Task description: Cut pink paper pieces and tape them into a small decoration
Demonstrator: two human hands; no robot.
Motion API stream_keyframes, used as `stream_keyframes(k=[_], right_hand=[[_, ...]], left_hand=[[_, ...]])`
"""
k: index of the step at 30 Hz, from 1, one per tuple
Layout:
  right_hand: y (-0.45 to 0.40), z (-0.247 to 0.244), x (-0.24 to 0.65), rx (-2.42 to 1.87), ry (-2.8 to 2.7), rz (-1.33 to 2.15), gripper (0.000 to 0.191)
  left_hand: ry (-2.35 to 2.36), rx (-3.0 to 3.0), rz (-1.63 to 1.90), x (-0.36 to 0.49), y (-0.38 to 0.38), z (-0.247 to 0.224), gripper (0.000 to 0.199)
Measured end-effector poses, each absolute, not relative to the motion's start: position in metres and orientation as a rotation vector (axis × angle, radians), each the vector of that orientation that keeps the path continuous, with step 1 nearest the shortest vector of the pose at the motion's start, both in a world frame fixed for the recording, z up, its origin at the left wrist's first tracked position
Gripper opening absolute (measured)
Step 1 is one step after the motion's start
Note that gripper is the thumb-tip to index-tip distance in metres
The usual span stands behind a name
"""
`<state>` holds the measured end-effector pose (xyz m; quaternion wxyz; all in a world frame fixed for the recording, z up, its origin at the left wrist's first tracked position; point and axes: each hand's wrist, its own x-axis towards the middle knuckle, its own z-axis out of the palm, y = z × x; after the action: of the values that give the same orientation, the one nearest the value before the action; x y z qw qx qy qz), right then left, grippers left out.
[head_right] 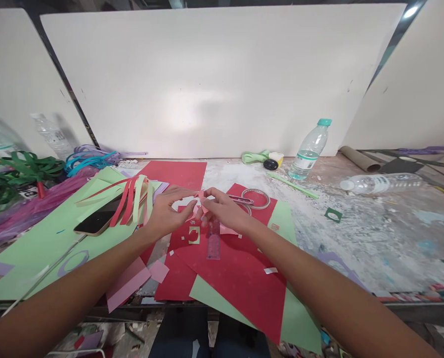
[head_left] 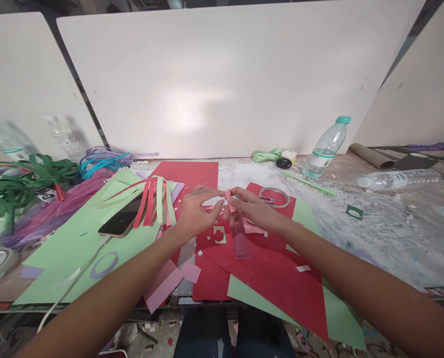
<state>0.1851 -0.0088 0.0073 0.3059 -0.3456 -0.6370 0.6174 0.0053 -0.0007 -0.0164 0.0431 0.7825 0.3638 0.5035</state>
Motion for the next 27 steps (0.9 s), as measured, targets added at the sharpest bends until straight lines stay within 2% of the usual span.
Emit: stream_keyframes(k=[10, 19, 27], right_hand=[[-0.008, 0.004, 0.184, -0.892, -1.723, 1.624, 0.027], [-0.005, 0.000, 0.185, -0.943, -1.726, 1.556, 0.027], [-0.007, -0.007, 0.182, -1.091, -1.874, 1.196, 0.022]], left_hand=[[1.121, 2.446, 1.518, 0.005, 0.000, -0.016, 0.017], [1.148, 2.425, 1.402, 0.004, -0.002, -0.017, 0.028], [1.187, 2.261, 1.239, 0.007, -0.006, -0.011, 0.025]])
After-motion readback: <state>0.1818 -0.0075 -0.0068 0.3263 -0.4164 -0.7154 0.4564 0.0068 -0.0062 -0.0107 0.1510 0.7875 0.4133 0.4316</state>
